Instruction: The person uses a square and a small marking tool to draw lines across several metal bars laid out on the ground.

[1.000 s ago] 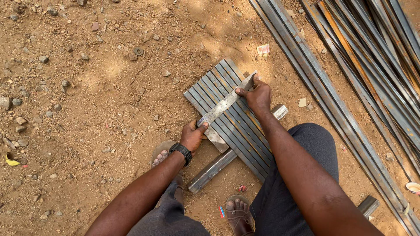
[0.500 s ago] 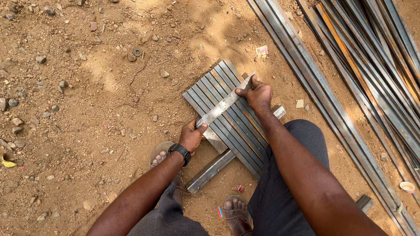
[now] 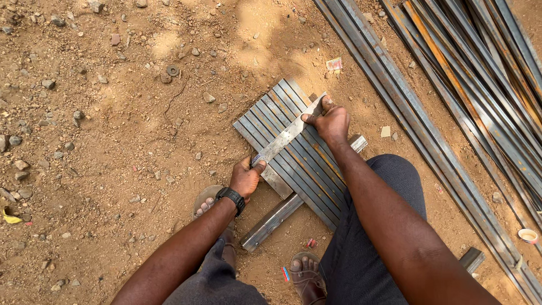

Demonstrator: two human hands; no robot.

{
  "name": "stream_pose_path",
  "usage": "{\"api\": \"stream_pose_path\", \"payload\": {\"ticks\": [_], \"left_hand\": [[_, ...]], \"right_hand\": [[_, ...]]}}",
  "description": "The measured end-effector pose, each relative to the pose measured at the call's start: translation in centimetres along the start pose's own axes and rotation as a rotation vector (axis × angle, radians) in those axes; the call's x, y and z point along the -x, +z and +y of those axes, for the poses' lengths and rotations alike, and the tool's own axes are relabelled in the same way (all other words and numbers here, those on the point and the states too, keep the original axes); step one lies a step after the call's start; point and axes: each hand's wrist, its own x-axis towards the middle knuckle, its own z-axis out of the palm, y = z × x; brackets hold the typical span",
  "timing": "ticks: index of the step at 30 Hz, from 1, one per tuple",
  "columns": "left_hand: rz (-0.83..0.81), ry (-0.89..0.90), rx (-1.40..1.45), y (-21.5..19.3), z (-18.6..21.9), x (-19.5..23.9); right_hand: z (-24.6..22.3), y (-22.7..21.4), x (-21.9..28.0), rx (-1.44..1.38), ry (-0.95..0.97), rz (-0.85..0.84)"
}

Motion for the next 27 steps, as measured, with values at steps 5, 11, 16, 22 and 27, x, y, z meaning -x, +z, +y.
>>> {"api": "stream_pose_path", "payload": {"ticks": [5,11,16,22,27], "left_hand": [[0.003,-0.058,-0.093,-0.1,0.5,0.1],[-0.006,-0.069,-0.097,-0.1,1.0,0.1],[-0.002,-0.065,-0.062,-0.3,0.4,0.3],[-0.020,-0.073,-0.004,-0.4,0.3,0.0],[-0.018,-0.077,-0.019,-0.3,0.9,0.3]], "right_hand": [[0.1,-0.2,0.1,0.068,-0.123,0.023],[-0.3,-0.3,0.4,0.024,-0.054,0.008],[-0.1,-0.2,0.8,0.064,-0.132,0.009],[-0.3,-0.3,0.7,0.062,-0.066,-0.007],[-0.6,-0.7,1.0,0.100,-0.121,-0.021]]}}
